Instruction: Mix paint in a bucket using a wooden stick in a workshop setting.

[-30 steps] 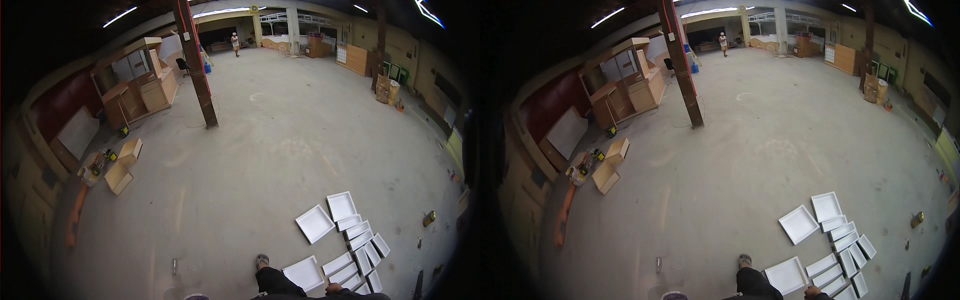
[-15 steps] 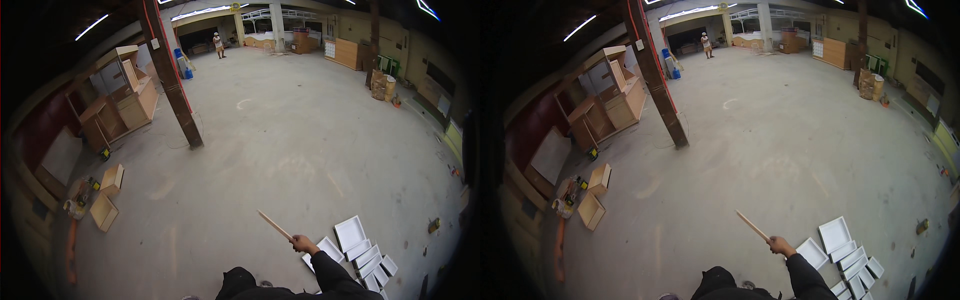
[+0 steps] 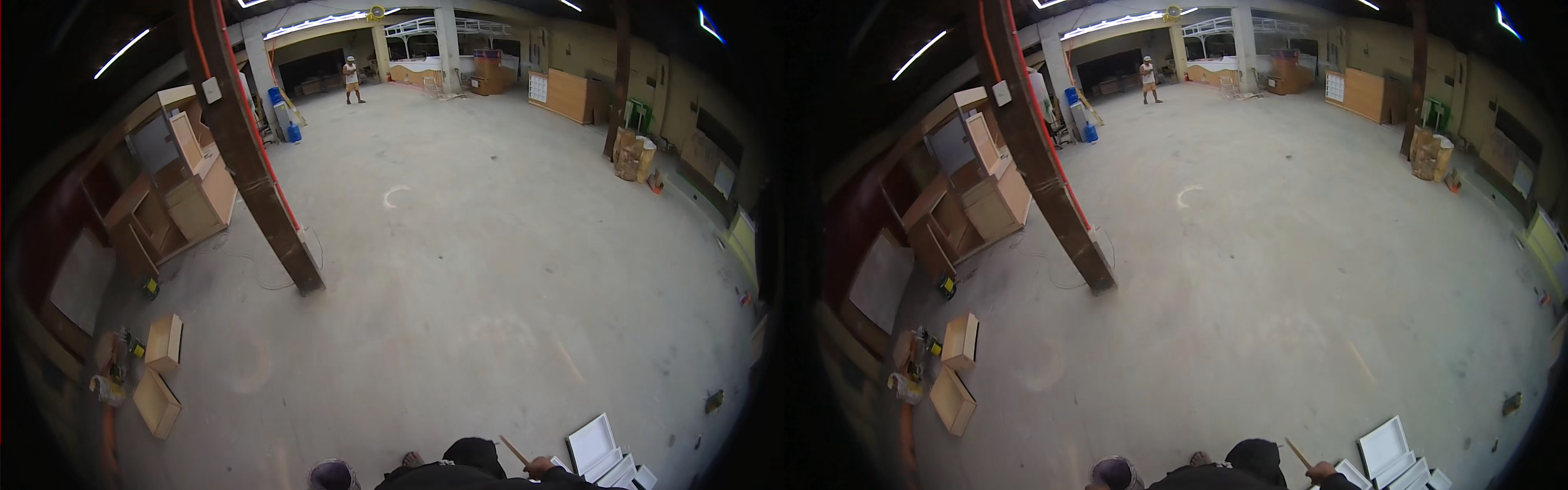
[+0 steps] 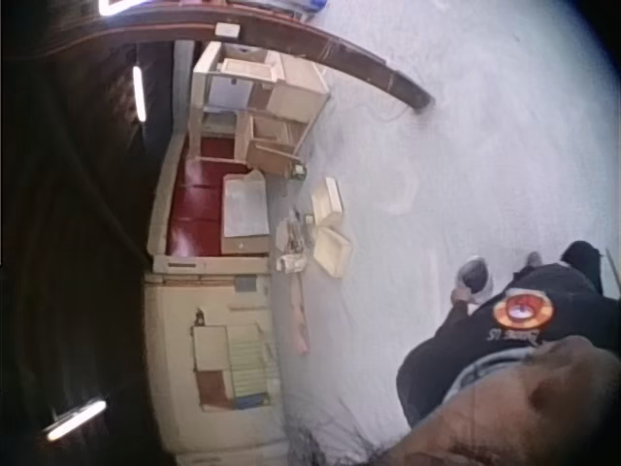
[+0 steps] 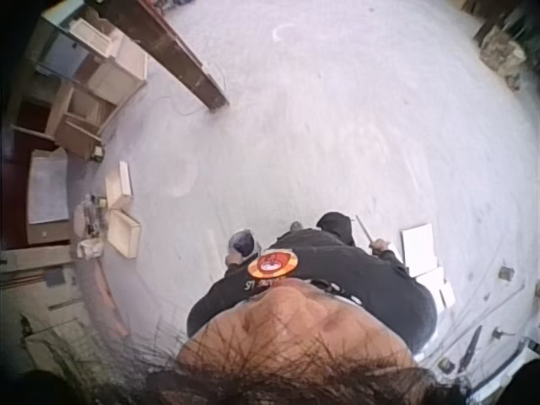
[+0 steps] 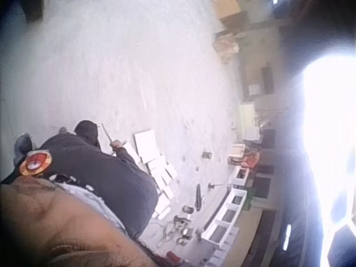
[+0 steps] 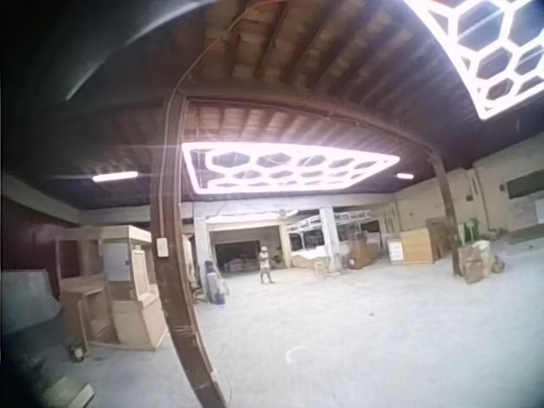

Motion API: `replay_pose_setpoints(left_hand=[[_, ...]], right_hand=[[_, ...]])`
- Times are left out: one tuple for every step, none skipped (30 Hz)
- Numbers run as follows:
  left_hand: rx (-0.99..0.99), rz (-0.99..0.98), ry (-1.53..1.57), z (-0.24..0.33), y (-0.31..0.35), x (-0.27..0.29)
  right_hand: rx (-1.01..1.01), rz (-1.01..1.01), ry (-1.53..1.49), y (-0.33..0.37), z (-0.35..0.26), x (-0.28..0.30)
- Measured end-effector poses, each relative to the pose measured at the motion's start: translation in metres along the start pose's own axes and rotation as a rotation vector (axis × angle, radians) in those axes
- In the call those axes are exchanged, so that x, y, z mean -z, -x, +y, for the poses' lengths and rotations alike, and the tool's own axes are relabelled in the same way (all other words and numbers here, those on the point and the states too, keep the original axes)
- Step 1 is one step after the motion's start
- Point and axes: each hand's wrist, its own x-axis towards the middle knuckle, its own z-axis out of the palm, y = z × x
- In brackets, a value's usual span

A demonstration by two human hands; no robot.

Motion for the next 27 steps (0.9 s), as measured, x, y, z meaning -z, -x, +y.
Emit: replay_pose_setpoints(left_hand=[[-0.006, -0.008, -0.007, 0.003, -0.021, 0.029], [-0.010, -0.017, -0.014, 0.010, -0.039, 0.054], [-0.011, -0.016, -0.016, 0.018, -0.060, 0.081], [0.006, 0.041, -0.013, 0.026, -0.082, 0.106], [0.026, 0.097, -0.007, 0.032, -0.103, 0.130], [0.028, 0.154, -0.011, 0.039, -0.126, 0.154], [-0.041, 0.089, -0.044, 0.028, -0.166, 0.166], [-0.026, 0.076, -0.031, 0.034, -0.180, 0.170], [0.276, 0.176, 0.552, 0.048, -0.206, 0.171], [0.626, 0.274, 1.120, 0.051, -0.212, 0.173], [0.489, 0.187, 0.650, 0.055, -0.227, 0.180], [0.324, 0.113, 0.148, 0.050, -0.246, 0.196], [0.082, 0.032, -0.184, 0.064, -0.262, 0.219], [0.094, 0.027, -0.185, 0.069, -0.271, 0.241], [0.054, 0.034, -0.183, 0.081, -0.278, 0.265], [0.006, 0.031, -0.174, 0.094, -0.284, 0.280], [-0.009, 0.009, -0.171, 0.106, -0.297, 0.290], [-0.024, -0.026, -0.181, 0.117, -0.314, 0.301], [-0.031, -0.065, -0.193, 0.123, -0.329, 0.309], [-0.035, -0.076, -0.194, 0.128, -0.343, 0.312], [-0.005, -0.110, -0.150, 0.131, -0.356, 0.317], [0.028, -0.134, -0.102, 0.139, -0.373, 0.326], [0.017, -0.138, -0.100, 0.149, -0.391, 0.337], [0.022, -0.187, -0.061, 0.160, -0.407, 0.348], [0.033, -0.228, -0.021, 0.167, -0.429, 0.363], [0.031, -0.229, -0.020, 0.166, -0.451, 0.376], [0.192, -0.205, 0.151, 0.164, -0.473, 0.389]], right_hand=[[-0.004, -0.012, -0.017, -0.020, 0.010, 0.007], [0.108, 0.037, 0.112, -0.040, 0.018, 0.010], [0.316, 0.200, 0.295, -0.062, 0.030, 0.002], [0.520, 0.359, 0.471, -0.074, 0.028, -0.002], [0.517, 0.354, 0.467, -0.097, 0.015, 0.005], [0.523, 0.324, 0.539, -0.117, 0.001, 0.008], [0.556, 0.283, 0.642, -0.138, -0.033, 0.027], [0.587, 0.239, 0.750, -0.158, -0.068, 0.047], [0.598, 0.209, 0.852, -0.181, -0.099, 0.066], [0.637, 0.148, 0.959, -0.199, -0.129, 0.072], [0.675, 0.083, 1.072, -0.210, -0.153, 0.077], [0.696, 0.127, 1.032, -0.192, -0.227, 0.106], [0.475, 0.104, 0.639, -0.201, -0.279, 0.143], [0.238, 0.182, 0.032, -0.183, -0.368, 0.176], [0.378, 0.236, -0.035, -0.171, -0.439, 0.215], [0.509, 0.356, -0.051, -0.187, -0.498, 0.246], [0.701, 0.505, -0.051, -0.201, -0.550, 0.276], [0.699, 0.517, -0.026, -0.210, -0.607, 0.308], [0.735, 0.501, -0.059, -0.211, -0.660, 0.333], [0.851, 0.523, -0.079, -0.208, -0.710, 0.355], [0.950, 0.475, -0.157, -0.199, -0.759, 0.373], [0.905, 0.398, -0.201, -0.187, -0.807, 0.389], [0.854, 0.332, -0.246, -0.186, -0.841, 0.403], [0.839, 0.344, -0.242, -0.200, -0.856, 0.413], [0.812, 0.336, -0.247, -0.214, -0.877, 0.420], [0.788, 0.321, -0.252, -0.227, -0.898, 0.421], [0.754, 0.302, -0.217, -0.236, -0.913, 0.420]])
